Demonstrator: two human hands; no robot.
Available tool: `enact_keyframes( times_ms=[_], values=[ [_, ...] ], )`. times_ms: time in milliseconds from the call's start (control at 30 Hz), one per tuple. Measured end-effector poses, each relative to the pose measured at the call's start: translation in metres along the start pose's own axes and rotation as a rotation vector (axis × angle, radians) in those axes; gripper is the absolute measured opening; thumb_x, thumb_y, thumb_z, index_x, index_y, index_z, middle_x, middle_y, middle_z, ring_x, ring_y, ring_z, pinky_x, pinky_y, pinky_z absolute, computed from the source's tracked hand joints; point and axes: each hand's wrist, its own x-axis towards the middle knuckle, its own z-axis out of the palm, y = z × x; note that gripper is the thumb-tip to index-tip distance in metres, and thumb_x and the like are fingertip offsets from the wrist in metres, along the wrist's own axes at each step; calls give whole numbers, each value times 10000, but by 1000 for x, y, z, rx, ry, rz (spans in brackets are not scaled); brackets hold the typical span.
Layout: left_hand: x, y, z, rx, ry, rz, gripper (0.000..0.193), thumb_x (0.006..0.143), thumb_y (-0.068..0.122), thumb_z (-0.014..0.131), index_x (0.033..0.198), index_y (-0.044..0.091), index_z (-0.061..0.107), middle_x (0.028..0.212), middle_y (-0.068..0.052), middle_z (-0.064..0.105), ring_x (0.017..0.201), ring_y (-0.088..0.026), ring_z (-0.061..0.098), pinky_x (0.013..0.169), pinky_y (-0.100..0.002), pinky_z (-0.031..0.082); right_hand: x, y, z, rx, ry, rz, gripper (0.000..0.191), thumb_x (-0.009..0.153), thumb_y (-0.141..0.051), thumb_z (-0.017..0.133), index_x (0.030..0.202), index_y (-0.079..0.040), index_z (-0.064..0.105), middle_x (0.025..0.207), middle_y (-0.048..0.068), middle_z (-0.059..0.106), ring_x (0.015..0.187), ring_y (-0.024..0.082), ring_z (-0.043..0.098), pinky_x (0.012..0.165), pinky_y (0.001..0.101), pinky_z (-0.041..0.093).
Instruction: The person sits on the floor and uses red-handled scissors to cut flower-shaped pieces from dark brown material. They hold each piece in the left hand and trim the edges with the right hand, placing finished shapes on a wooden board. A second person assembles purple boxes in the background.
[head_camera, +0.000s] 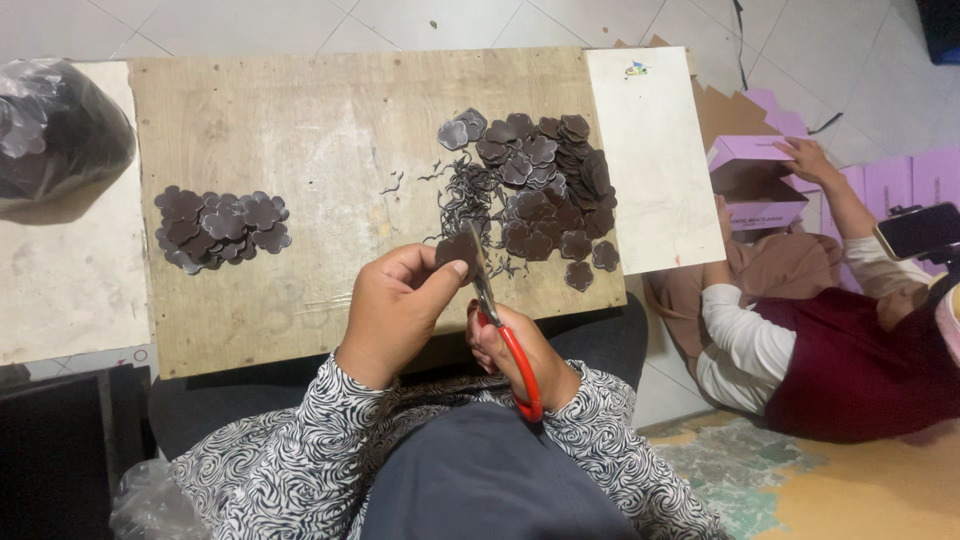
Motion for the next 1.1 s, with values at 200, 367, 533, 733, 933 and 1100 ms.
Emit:
enact_keyframes(
  times_ms=[200, 367, 533, 733, 933, 1100],
  values=[
    [0, 3, -2, -75, -45, 65, 110, 950, 86, 691, 1014, -4, 683, 904, -9, 724, 807, -49, 658, 725, -214, 541, 0, -4, -3, -55, -52, 15, 571, 1020, -649, 493, 992, -79, 483, 840, -11, 459, 744, 78, 447, 672, 228, 430],
    [0, 4, -1, -100, -104, 15, 100, 949, 64, 692, 1013, -13, 694, 886, -26, 730, 791, -63, 663, 729, -227, 554, 1, -6, -4, -114, -71, -27, 616, 1009, -679, 464, 1054, -66, 502, 915, -8, 486, 821, 86, 487, 757, 233, 468],
    [0, 3, 0, -118, -105, -3, 96, 946, 66, 695, 994, -16, 689, 872, -31, 729, 779, -68, 668, 720, -228, 556, 0, -4, -3, -85, -48, -36, 602, 1020, -673, 467, 1029, -72, 492, 877, -3, 454, 786, 92, 456, 714, 237, 437],
    [1, 2, -1, -145, -134, -11, 94, 949, 69, 683, 986, -17, 673, 867, -37, 729, 777, -73, 675, 728, -235, 565, 1, -4, -2, -81, -45, -59, 614, 1027, -683, 454, 1007, -70, 485, 876, 5, 451, 772, 102, 459, 703, 251, 442],
    [1, 2, -1, -225, -189, -96, 90, 952, 65, 675, 986, -18, 669, 837, -43, 720, 742, -85, 668, 693, -245, 554, 0, -8, -4, -81, -156, -105, 737, 1001, -757, 403, 1114, -37, 512, 967, 27, 508, 870, 124, 512, 812, 278, 480],
    [0, 2, -1, -230, -205, -101, 94, 962, 71, 669, 982, -21, 664, 839, -50, 719, 752, -91, 669, 706, -254, 563, 0, -7, -6, -101, -150, -90, 759, 995, -783, 402, 1108, -41, 514, 960, 26, 504, 876, 116, 503, 815, 275, 483]
  ],
)
